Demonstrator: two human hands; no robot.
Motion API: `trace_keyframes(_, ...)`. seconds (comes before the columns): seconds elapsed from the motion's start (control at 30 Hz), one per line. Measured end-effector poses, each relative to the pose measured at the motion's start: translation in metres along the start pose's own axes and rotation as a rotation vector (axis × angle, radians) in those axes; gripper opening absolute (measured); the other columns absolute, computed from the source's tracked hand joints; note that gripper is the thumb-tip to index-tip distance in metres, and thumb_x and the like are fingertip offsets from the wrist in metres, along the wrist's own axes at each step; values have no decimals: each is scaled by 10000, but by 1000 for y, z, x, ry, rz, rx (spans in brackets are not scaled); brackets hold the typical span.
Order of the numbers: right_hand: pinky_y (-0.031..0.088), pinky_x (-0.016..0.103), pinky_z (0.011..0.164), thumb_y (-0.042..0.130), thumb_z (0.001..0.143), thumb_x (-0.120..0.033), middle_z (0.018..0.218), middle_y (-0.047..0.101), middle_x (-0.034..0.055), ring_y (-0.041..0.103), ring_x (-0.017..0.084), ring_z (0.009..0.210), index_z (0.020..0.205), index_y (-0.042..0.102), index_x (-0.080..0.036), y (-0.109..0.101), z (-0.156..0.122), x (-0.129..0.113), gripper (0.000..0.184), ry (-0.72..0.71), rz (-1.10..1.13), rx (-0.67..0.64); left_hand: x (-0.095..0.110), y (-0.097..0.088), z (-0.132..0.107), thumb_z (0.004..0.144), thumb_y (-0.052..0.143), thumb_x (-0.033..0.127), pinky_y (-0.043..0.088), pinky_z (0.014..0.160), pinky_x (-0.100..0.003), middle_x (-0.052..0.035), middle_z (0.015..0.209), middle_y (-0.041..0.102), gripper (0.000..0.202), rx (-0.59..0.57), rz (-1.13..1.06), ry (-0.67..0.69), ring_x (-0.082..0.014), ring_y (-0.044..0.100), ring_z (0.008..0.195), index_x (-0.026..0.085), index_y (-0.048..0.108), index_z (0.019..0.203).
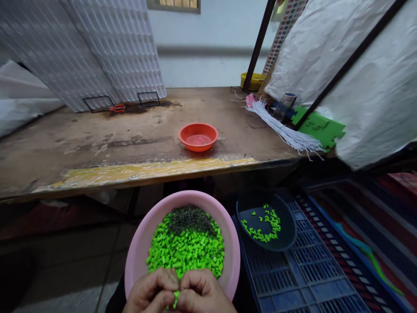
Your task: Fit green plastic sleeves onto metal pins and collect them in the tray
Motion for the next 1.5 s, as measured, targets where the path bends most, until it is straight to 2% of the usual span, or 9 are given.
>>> trace_keyframes(0.23, 240, 214, 497, 708, 765, -490, 511, 385, -67, 321, 68, 514, 549, 438, -177, 6, -13, -1, 467, -29, -86, 90, 14, 10, -12, 935, 540, 331, 447, 677, -246, -14, 686, 580, 235, 77, -39, -66, -134, 553, 687, 179, 577, 761)
trace_keyframes(0.33, 259, 214, 504, 663, 815, -480, 551, 447, -51, 352, 73, 524, 589, 495, -167, 5, -15, -4, 421, 27, -112, 137, 6, 9, -11, 903, 591, 331, 448, 645, -239, -14, 679, 593, 231, 152, -68, -274, -132, 564, 663, 164, 584, 743)
trace_keyframes(0.47, 316, 218, 517, 531, 911, -505, 650, 537, -18, 409, 82, 541, 712, 570, -160, 4, -12, -15, 400, 22, -96, 138, -9, 7, 0, 838, 678, 396, 438, 558, -221, 22, 587, 581, 260, 254, -343, -498, -111, 543, 546, 159, 575, 806)
trace_keyframes(0.6, 408, 237, 609, 687, 806, -343, 710, 567, -25, 499, 115, 648, 843, 617, -181, -2, -11, -23, 180, -68, -232, 307, -14, 5, 8, 761, 757, 411, 439, 527, -203, 25, 583, 603, 326, 334, -545, -555, -98, 535, 528, 157, 565, 827)
trace_keyframes(0.7, 446, 251, 643, 705, 793, -293, 733, 576, -28, 533, 126, 682, 937, 621, -189, -3, -10, -22, 197, -120, -285, 410, -17, 3, 7, 746, 774, 397, 447, 515, -203, 20, 597, 615, 328, 351, -537, -585, -91, 532, 517, 147, 571, 810)
trace_keyframes(1.07, 507, 271, 654, 657, 853, -303, 743, 637, -6, 614, 141, 673, 916, 634, -183, 0, -2, -18, 137, -130, -199, 397, -27, 4, 7, 776, 738, 449, 459, 566, -225, 26, 616, 584, 348, 265, -407, -547, -107, 555, 556, 153, 556, 793)
trace_keyframes(1.17, 499, 272, 688, 636, 877, -312, 824, 645, 15, 615, 152, 748, 884, 652, -188, -17, -18, -38, 125, -256, -422, 564, -24, -9, 12, 845, 651, 473, 476, 614, -251, -10, 697, 629, 335, 189, -300, -517, -124, 580, 609, 145, 583, 839)
trace_keyframes(1.37, 480, 339, 743, 653, 878, -353, 846, 625, 49, 584, 182, 744, 953, 678, -174, -105, -84, -102, 196, -519, -1204, 1279, -8, -66, 22, 839, 644, 360, 451, 637, -235, 4, 707, 611, 215, 293, 164, -406, -123, 557, 655, 149, 606, 842)
trace_keyframes(1.5, 485, 373, 730, 691, 846, -425, 926, 604, 112, 553, 204, 735, 1085, 690, -128, -125, -93, -117, 382, -546, -1497, 1388, -7, -73, 27, 873, 574, 272, 452, 704, -263, -22, 780, 643, 127, 130, 501, -348, -155, 584, 750, 160, 626, 844)
Point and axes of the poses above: each hand's wrist, its own z-axis towards the middle knuckle, its own y-axis out of the palm, x = y × z, the point moved 5 cm from there along z, towards the middle knuckle
